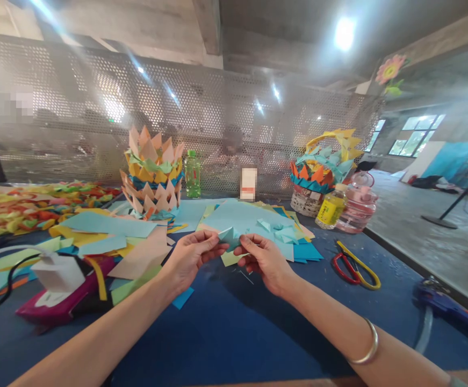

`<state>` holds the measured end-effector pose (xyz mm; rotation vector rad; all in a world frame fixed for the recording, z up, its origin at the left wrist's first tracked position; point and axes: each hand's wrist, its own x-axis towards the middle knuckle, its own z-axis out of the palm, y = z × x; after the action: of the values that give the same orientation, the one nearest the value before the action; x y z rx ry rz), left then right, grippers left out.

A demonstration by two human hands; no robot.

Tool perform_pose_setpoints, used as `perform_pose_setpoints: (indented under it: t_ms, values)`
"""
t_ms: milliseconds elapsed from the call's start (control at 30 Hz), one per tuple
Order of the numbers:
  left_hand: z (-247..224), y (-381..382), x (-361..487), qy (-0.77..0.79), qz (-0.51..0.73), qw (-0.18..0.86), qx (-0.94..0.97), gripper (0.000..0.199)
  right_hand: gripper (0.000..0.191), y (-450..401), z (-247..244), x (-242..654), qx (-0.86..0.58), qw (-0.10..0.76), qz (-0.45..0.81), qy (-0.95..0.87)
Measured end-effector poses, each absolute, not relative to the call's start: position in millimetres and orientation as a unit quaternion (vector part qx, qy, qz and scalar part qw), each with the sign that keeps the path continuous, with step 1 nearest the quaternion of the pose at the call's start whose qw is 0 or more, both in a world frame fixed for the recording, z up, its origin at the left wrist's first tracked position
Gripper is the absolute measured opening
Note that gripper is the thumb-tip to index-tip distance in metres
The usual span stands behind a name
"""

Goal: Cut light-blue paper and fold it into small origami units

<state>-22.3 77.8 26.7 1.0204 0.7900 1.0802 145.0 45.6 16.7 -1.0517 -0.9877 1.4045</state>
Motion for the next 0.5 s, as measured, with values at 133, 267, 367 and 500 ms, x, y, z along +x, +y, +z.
perform_pose_setpoints:
  t_ms: [133,267,367,500]
  values:
    - [28.0,76.3,-22.5,0.342,0.470,0.653,0.486,0.024,0.030,44.5,17.4,143.8,-0.442,0.541,0.568,-0.434]
    - [29.4,73.3,-20.2,0.343,0.459,0.624,0.531,0.031,0.031,44.6,17.2,143.8,-0.441,0.548,0.563,-0.435]
    - [29.8,72.1,-17.5,0.349,0.464,0.595,0.556,0.030,0.033,44.6,17.0,143.6,-0.443,0.547,0.559,-0.439]
    - [30.2,71.7,-16.5,0.364,0.463,0.588,0.555,0.020,0.032,43.4,17.7,142.2,-0.441,0.544,0.554,-0.450]
